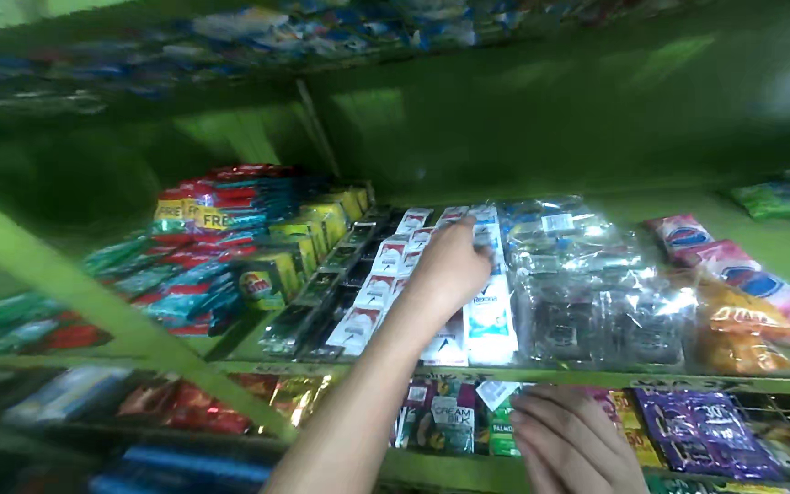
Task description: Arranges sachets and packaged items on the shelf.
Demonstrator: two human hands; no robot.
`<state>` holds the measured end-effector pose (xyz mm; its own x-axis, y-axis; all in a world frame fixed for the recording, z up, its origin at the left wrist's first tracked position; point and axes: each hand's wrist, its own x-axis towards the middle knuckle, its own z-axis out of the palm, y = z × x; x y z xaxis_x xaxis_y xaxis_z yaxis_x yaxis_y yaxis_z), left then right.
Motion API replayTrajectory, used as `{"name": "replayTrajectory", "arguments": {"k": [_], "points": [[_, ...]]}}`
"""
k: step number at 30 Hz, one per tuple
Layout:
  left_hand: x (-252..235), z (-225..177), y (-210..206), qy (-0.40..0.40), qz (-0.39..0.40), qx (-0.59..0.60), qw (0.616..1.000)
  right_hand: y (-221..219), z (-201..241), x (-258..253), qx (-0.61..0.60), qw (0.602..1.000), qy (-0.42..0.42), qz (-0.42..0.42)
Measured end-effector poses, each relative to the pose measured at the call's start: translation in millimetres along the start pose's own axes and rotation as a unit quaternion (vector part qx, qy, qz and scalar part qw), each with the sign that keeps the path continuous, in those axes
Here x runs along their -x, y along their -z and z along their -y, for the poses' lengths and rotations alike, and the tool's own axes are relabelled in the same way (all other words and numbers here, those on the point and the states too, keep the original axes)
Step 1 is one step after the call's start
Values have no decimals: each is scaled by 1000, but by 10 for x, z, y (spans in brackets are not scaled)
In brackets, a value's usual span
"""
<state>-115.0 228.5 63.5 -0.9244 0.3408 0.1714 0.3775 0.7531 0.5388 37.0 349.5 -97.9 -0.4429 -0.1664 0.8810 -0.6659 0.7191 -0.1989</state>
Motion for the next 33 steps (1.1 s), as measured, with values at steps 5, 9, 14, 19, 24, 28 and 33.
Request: {"name": "replayTrajectory", "arguments": {"k": [5, 9, 14, 19, 24, 28, 33], "points": [[685, 351, -137, -140, -51, 6, 989, 62, 42, 291, -163, 986, -9, 42], [770, 469, -270, -187, -4, -73, 980, -117, -58, 800, -128, 974, -66, 175], [556, 890, -223, -267, 11, -154, 951, -458, -896, 986, 39, 907, -195, 372], [779, 441, -92, -217, -10, -127, 968, -828, -1533, 584, 98, 738, -351, 568], [1141, 734, -148, -281, -169, -6, 945, -801, -1850, 619, 63, 776, -258, 573], [1478, 1157, -483, -294, -186, 56, 936, -509, -1769, 706, 41, 806, -258, 532], [1979, 1527, -1047, -231, -95, 158, 955, -178, -891, 761, -138, 883, -311, 322]]}}
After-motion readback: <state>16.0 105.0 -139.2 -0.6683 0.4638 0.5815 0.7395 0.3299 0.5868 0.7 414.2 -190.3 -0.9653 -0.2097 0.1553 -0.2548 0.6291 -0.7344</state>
